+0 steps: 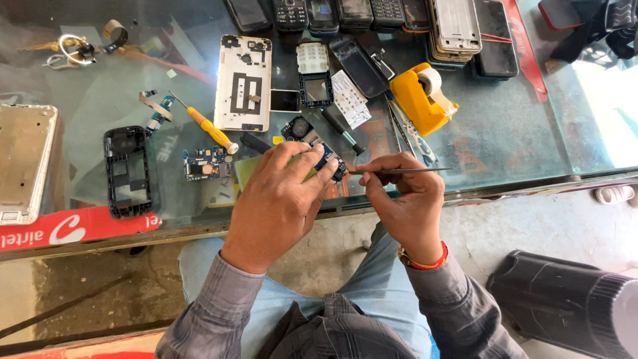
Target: The person works at a glass counter covered with old mobile phones and parts. They pick up a phone mainboard, use a screwdriver to unscrew and pry components from it, reposition the board repeatedly, and continue working on the board and its small parts with the screwdriver and their fingers.
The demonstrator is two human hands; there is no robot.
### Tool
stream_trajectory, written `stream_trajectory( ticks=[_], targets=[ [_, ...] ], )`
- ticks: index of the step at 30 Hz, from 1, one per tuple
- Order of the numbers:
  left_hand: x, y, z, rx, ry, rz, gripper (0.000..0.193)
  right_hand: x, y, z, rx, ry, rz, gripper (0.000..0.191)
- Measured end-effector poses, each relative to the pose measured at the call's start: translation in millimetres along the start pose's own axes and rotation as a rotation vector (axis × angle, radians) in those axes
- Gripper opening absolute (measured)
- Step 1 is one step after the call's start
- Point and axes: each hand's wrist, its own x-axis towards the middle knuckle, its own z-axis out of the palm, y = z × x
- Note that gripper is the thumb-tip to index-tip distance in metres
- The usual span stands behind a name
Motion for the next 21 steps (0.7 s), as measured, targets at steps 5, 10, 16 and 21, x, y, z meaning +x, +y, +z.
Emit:
stream_trajectory(
  ticks=[5, 10, 16, 21],
  targets=[
    [0, -1, 0, 0.017, -0.006, 0.005, 0.035, 3, 0, 1, -0.013, 0.036, 0.047, 0.011],
    [1, -1, 0, 0.017, -0.003, 0.002, 0.034, 5, 0, 3, -0.033, 0.028, 0.062, 0.011],
    [1, -1, 0, -0.003, -0.002, -0.016, 0.032, 8, 0, 4, -0.041, 0.041, 0.096, 0.009],
    [1, -2, 1, 0.005, 0.001, -0.009, 0.032, 11, 1, 4, -0.053, 0.051, 0.121, 0.01]
  ],
)
